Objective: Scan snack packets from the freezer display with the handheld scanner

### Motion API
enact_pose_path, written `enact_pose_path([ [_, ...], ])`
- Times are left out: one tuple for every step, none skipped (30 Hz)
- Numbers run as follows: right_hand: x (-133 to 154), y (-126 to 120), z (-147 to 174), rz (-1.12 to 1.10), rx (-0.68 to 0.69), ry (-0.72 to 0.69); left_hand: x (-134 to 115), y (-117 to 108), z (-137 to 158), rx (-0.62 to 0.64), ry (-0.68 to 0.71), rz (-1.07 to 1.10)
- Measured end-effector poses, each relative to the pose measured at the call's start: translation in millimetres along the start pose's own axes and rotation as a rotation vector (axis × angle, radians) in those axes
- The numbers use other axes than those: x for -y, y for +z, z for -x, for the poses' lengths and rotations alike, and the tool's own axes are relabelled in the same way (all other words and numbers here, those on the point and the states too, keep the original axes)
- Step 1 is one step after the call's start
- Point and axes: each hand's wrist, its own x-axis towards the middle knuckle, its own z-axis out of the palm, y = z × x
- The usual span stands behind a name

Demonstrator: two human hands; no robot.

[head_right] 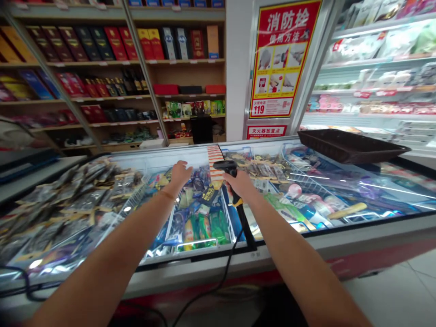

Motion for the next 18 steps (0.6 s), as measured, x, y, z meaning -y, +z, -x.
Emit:
enact_pose_path([
  [1.5, 12.9, -0.7, -0.009, 0.028, -0.011, 14.7, -18.1, -1.1, -0.041, -0.014, -0.069],
  [2.7, 25.0, -1.5, -0.017, 0.052, -0.025, 28.3, -35.6, -1.5, -0.084, -0.038, -0.127],
  [3.3, 36.3, -2.3, -0.020, 0.073, -0.035, 40.6, -52.1, -1.5, -0.127, -0.069, -0.172],
  [3.3, 46.8, -3.2, -0.019, 0.092, -0.038, 51.8, -67.6, -1.1, -0.170, -0.098, -0.207],
  [2.2, 56.2, -4.1, -0.018, 0.106, -0.043, 61.9, -81.5, -0.4, -0.213, -0.127, -0.233],
  [0.1, 64.7, -5.0, -0.017, 0.117, -0.047, 71.1, -93.9, 0.5, -0.260, -0.152, -0.253],
  [-3.0, 72.1, -5.9, -0.018, 0.120, -0.052, 79.6, -104.4, 1.6, -0.309, -0.175, -0.268],
  [-6.9, 78.3, -6.5, -0.023, 0.119, -0.057, 87.6, -113.0, 2.7, -0.355, -0.196, -0.278],
  [-11.3, 83.2, -6.8, -0.027, 0.116, -0.060, 95.2, -119.8, 3.8, -0.395, -0.213, -0.287],
  [-15.8, 86.9, -6.7, -0.029, 0.113, -0.062, 102.2, -124.8, 4.9, -0.426, -0.231, -0.296],
  [-20.0, 89.2, -6.3, -0.028, 0.112, -0.060, 108.7, -128.2, 5.7, -0.442, -0.248, -0.305],
  [-23.8, 90.3, -5.5, -0.023, 0.116, -0.054, 114.5, -130.3, 6.3, -0.445, -0.268, -0.316],
  [-26.8, 90.3, -4.6, -0.017, 0.123, -0.047, 119.5, -131.3, 6.6, -0.441, -0.289, -0.325],
  [-29.0, 89.4, -3.5, -0.009, 0.130, -0.044, 123.5, -131.7, 6.6, -0.434, -0.308, -0.335],
  [-30.7, 87.9, -2.4, -0.001, 0.131, -0.042, 126.6, -131.6, 6.6, -0.426, -0.325, -0.343],
  [-31.9, 86.0, -1.5, 0.004, 0.127, -0.042, 128.6, -131.2, 6.6, -0.417, -0.338, -0.348],
  [-32.9, 83.9, -0.9, 0.006, 0.121, -0.041, 129.7, -130.8, 6.8, -0.408, -0.345, -0.350],
  [-33.8, 81.9, -0.7, 0.004, 0.116, -0.040, 130.0, -130.5, 7.3, -0.400, -0.348, -0.351],
])
